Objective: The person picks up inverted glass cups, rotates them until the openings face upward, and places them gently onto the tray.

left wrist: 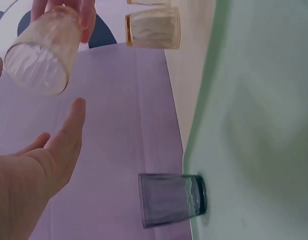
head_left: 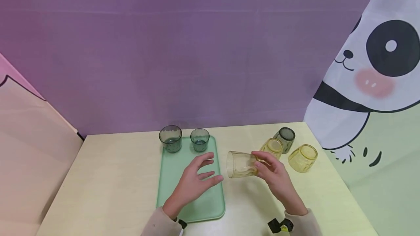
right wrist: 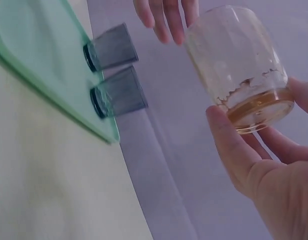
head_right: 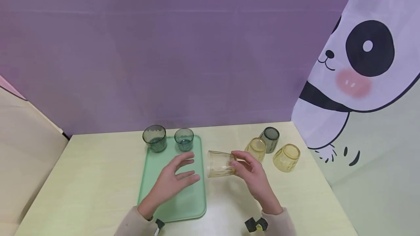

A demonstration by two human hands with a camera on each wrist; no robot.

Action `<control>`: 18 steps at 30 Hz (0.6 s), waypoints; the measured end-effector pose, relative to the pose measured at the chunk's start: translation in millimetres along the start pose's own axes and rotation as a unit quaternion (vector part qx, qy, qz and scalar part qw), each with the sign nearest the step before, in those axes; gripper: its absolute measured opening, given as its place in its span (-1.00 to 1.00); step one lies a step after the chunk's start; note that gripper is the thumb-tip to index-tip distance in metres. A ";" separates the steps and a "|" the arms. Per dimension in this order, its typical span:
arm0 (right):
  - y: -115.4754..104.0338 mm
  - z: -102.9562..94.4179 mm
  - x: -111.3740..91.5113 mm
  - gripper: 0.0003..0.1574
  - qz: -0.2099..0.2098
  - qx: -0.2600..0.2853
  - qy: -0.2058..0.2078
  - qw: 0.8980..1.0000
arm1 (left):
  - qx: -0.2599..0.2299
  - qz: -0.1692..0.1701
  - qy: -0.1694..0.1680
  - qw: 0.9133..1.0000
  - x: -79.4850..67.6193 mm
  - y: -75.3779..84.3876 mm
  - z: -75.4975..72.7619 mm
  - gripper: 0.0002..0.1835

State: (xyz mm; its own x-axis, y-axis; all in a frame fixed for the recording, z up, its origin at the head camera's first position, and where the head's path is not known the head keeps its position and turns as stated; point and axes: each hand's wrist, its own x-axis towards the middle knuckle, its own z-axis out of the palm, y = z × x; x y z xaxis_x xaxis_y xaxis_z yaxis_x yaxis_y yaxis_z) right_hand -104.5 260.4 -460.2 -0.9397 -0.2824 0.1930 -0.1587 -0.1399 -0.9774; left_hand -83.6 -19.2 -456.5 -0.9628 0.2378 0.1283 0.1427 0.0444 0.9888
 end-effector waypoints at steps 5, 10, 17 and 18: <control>2.0 9.4 1.9 -0.53 0.011 0.042 -0.015 0.999 | -0.045 0.010 -0.005 0.999 0.9 -0.3 8.1 -0.23; 4.5 17.7 4.0 -0.50 0.024 0.065 -0.018 0.997 | -0.065 0.020 -0.004 0.998 0.7 1.2 13.0 -0.23; 9.0 25.1 3.5 -0.49 0.039 0.085 -0.015 0.996 | -0.072 0.025 -0.009 0.997 -1.0 2.5 15.2 -0.21; 9.6 26.0 3.5 -0.49 0.041 0.085 -0.015 0.995 | -0.073 0.028 -0.010 0.997 -1.0 2.5 15.3 -0.20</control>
State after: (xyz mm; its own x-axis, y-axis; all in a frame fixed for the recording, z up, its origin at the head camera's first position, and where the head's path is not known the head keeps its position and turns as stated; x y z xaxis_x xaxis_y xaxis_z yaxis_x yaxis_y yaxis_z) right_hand -101.4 233.3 -466.7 -0.9373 -0.3276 0.1186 -0.0259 -0.2740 -0.9614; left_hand -78.7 -4.4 -455.3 -0.9496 0.2547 0.1826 0.1593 -0.1096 0.9811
